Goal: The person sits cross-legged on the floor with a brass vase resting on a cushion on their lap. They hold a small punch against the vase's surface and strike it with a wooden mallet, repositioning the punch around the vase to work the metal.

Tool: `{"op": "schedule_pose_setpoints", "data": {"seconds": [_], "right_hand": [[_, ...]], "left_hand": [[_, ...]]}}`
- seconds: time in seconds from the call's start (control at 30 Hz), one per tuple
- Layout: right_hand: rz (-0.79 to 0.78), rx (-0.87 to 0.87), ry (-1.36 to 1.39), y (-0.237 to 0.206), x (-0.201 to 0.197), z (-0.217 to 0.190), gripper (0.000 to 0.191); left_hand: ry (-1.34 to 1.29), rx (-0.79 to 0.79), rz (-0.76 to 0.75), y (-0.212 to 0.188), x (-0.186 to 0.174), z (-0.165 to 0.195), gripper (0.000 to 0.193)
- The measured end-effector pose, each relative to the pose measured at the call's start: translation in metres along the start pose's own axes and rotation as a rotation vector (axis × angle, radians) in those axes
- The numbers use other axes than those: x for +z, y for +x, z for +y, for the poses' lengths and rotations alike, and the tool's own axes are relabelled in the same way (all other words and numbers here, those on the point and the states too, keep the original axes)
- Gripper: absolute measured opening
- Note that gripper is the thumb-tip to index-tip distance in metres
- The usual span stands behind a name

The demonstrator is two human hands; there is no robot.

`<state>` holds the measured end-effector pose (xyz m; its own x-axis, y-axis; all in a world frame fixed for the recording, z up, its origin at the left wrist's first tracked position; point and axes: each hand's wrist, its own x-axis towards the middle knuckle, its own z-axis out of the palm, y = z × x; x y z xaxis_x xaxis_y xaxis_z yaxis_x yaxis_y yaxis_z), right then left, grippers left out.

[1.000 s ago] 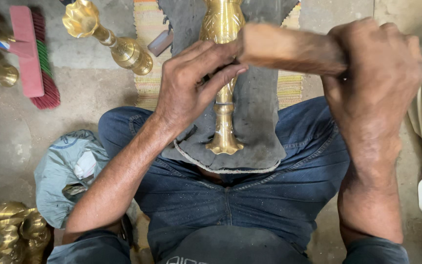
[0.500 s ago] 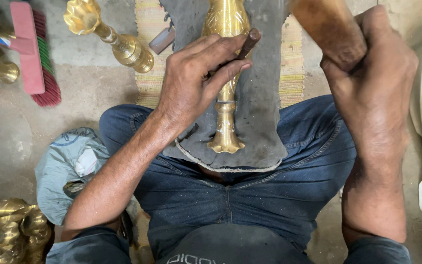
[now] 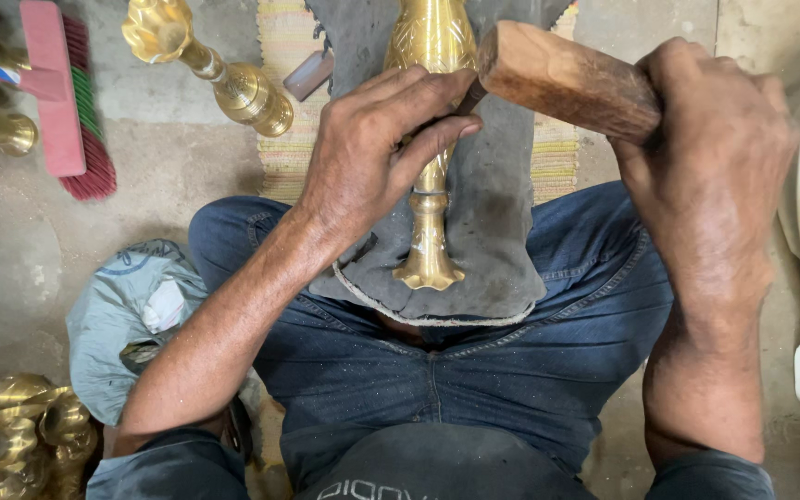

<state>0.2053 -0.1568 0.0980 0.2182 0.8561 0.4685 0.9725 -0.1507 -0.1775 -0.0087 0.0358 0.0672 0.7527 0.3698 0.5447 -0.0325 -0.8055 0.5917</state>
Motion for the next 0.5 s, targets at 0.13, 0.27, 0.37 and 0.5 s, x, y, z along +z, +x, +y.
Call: {"op": "schedule_pose_setpoints", "data": {"seconds": [0.13,0.27,0.37,0.5], "right_hand": [[0.013,0.018,0.056,0.002,0.0,-0.003,0.025],[0.078,-0.019,0.01,0.006,0.0,-0.006,0.027],[0.072,-0.017,-0.02,0.006,-0.001,-0.009,0.029],[0.046,0.038,0.075,0.004,-0.003,-0.011,0.03]], "left_hand": [[-0.007,0.005,-0.01,0.001,-0.002,0.003,0.035],[-0.015,-0.016,-0.065,0.001,-0.006,0.003,0.033],[-0.035,0.056,-0.029,0.002,-0.007,0.003,0.037],[-0.019,0.041,-0.045,0.002,-0.007,0.002,0.036]]}}
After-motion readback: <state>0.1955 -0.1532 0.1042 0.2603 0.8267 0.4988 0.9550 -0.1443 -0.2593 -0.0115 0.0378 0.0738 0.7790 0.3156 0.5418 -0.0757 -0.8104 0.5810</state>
